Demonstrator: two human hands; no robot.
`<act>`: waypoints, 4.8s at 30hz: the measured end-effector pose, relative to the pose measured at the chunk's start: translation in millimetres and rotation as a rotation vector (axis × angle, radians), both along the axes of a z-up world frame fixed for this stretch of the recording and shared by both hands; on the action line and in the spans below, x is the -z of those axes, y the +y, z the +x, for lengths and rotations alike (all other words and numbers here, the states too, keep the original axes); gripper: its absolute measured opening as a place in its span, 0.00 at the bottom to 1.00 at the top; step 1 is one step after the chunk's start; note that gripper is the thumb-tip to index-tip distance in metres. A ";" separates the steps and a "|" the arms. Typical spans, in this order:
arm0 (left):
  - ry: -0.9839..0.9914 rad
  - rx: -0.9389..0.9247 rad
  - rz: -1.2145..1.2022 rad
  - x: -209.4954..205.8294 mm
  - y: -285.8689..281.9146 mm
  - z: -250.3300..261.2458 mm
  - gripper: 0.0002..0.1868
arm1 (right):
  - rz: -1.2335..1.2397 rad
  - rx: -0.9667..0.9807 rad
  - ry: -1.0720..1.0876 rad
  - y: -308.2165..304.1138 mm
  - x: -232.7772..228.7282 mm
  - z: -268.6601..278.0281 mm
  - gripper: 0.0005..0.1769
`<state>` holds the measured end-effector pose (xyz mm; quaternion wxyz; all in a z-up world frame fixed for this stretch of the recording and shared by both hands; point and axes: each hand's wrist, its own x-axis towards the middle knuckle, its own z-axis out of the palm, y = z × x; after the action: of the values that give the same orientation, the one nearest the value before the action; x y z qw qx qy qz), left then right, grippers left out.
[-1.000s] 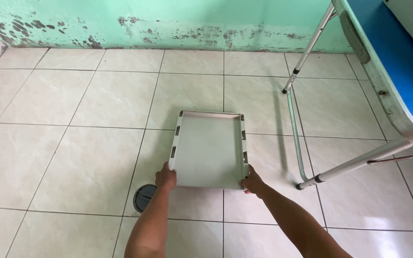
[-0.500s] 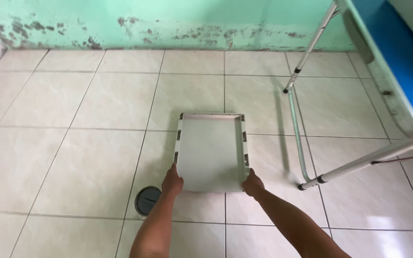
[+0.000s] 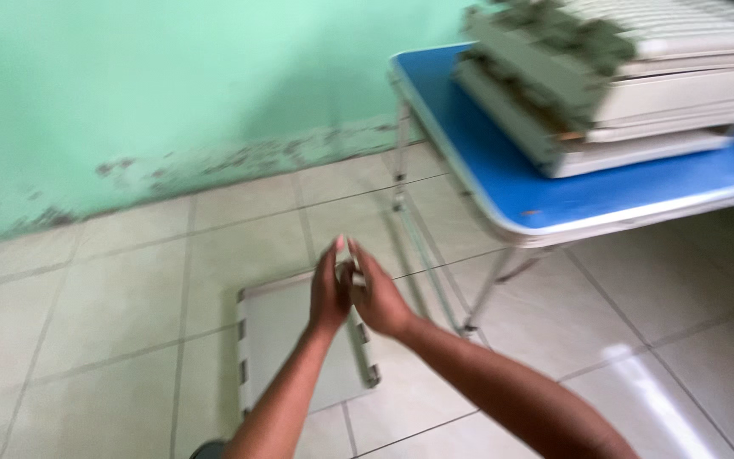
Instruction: The person assembles white plastic crates by hand, snapping together side panels and base trays. They repeatedly build and disassemble the crates, stacking the finished units on a blue table.
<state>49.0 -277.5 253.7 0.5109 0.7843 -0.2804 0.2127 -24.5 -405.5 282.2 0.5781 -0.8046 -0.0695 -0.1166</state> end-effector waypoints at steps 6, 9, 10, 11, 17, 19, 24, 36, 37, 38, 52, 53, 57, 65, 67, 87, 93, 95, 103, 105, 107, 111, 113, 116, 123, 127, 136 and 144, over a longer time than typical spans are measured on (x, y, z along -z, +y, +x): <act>-0.193 0.118 -0.080 -182.6 -122.0 -12.3 0.24 | 0.043 0.121 -0.317 -125.9 -182.8 -4.5 0.39; -0.216 0.161 -0.100 -258.5 -180.5 -32.3 0.23 | 0.063 0.170 -0.410 -193.0 -240.0 -11.4 0.35; -0.224 0.179 -0.109 -277.8 -202.8 -37.2 0.23 | 0.037 0.210 -0.465 -219.6 -255.3 -11.7 0.32; -0.264 0.182 -0.100 -296.3 -226.9 -37.9 0.21 | 0.011 0.249 -0.521 -246.8 -269.0 -10.9 0.28; -0.157 0.185 -0.105 -351.4 -341.1 -27.3 0.18 | -0.114 0.461 -0.552 -401.7 -318.1 -27.0 0.23; -0.132 0.141 -0.078 -355.6 -369.5 -15.5 0.20 | -0.021 0.464 -0.411 -434.4 -322.7 -28.6 0.21; -0.244 0.023 0.274 -351.3 -454.3 -0.2 0.28 | -0.507 0.850 -0.419 -512.6 -332.4 -20.1 0.21; -0.061 -0.035 0.673 -331.4 -489.8 -6.2 0.28 | 0.238 0.668 0.089 -676.0 -280.9 21.9 0.52; -0.065 -0.036 0.672 -328.8 -487.8 -7.0 0.28 | 0.350 0.633 0.115 -677.6 -277.2 24.3 0.50; -0.061 -0.034 0.675 -325.7 -487.4 -8.5 0.28 | 0.459 0.599 0.142 -678.2 -274.3 23.5 0.49; -0.059 -0.025 0.575 -348.1 -478.5 -36.8 0.25 | 0.379 0.649 -0.059 -595.8 -351.8 -3.4 0.30; -0.075 -0.012 0.529 -351.3 -477.6 -40.4 0.25 | 0.456 0.608 -0.075 -591.2 -352.4 -0.6 0.27; 0.008 0.043 0.379 -357.6 -466.1 -50.8 0.27 | 0.717 0.609 -0.184 -570.5 -347.7 17.8 0.23; 0.147 0.225 0.040 -340.2 -445.5 -15.8 0.26 | 0.809 0.564 -0.504 -548.5 -326.1 40.2 0.29; 0.205 0.292 -0.095 -336.6 -441.3 -1.8 0.26 | 0.734 0.515 -0.565 -540.8 -324.9 35.4 0.29; 0.326 0.425 -1.200 -280.2 -46.2 37.1 0.31 | 0.978 -0.227 -0.378 -241.9 -296.7 -68.0 0.28; 0.275 0.542 -1.282 -233.3 76.7 -11.3 0.32 | 0.881 -0.220 -0.274 -145.3 -240.9 -84.0 0.37; 0.286 0.539 -1.310 -226.7 100.1 -28.0 0.34 | 0.848 -0.181 -0.241 -125.7 -227.0 -88.6 0.44; 0.350 0.564 -1.214 -175.0 168.3 -55.4 0.42 | 0.846 -0.154 -0.182 -77.1 -166.0 -105.0 0.54; 0.397 0.533 -1.288 -155.2 183.4 -52.3 0.39 | 0.835 -0.183 -0.164 -64.3 -158.0 -99.8 0.53; 0.439 0.502 -1.297 -133.7 202.8 -52.1 0.36 | 0.773 -0.167 -0.111 -55.8 -158.2 -92.2 0.53; 0.501 0.543 -1.279 -91.1 238.6 -51.2 0.31 | 0.724 -0.194 -0.062 -30.4 -173.6 -73.1 0.53; 0.570 0.558 -1.286 -65.2 257.2 -53.2 0.29 | 0.667 -0.189 -0.021 -18.0 -172.1 -64.6 0.52; 0.617 0.558 -1.238 -45.1 278.7 -55.3 0.26 | 0.661 -0.170 -0.010 -5.7 -165.9 -57.8 0.50; 0.669 0.264 -0.951 -28.6 291.1 -63.6 0.28 | 0.563 -0.117 0.021 3.1 -136.2 -33.1 0.44; 0.695 0.135 -0.910 -22.2 301.2 -60.4 0.31 | 0.499 -0.083 0.074 7.7 -121.9 -10.0 0.35; 0.771 0.024 -0.722 4.7 313.9 -56.4 0.32 | 0.515 0.007 0.221 5.4 -78.6 11.6 0.31; 0.747 -0.013 -0.542 48.3 296.5 -35.0 0.29 | 0.421 0.041 0.255 -2.4 -48.9 25.2 0.36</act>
<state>14.0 19.0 205.4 0.7622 0.6471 -0.0066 -0.0157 0.7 -407.9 331.1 0.7347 -0.6758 0.0461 -0.0377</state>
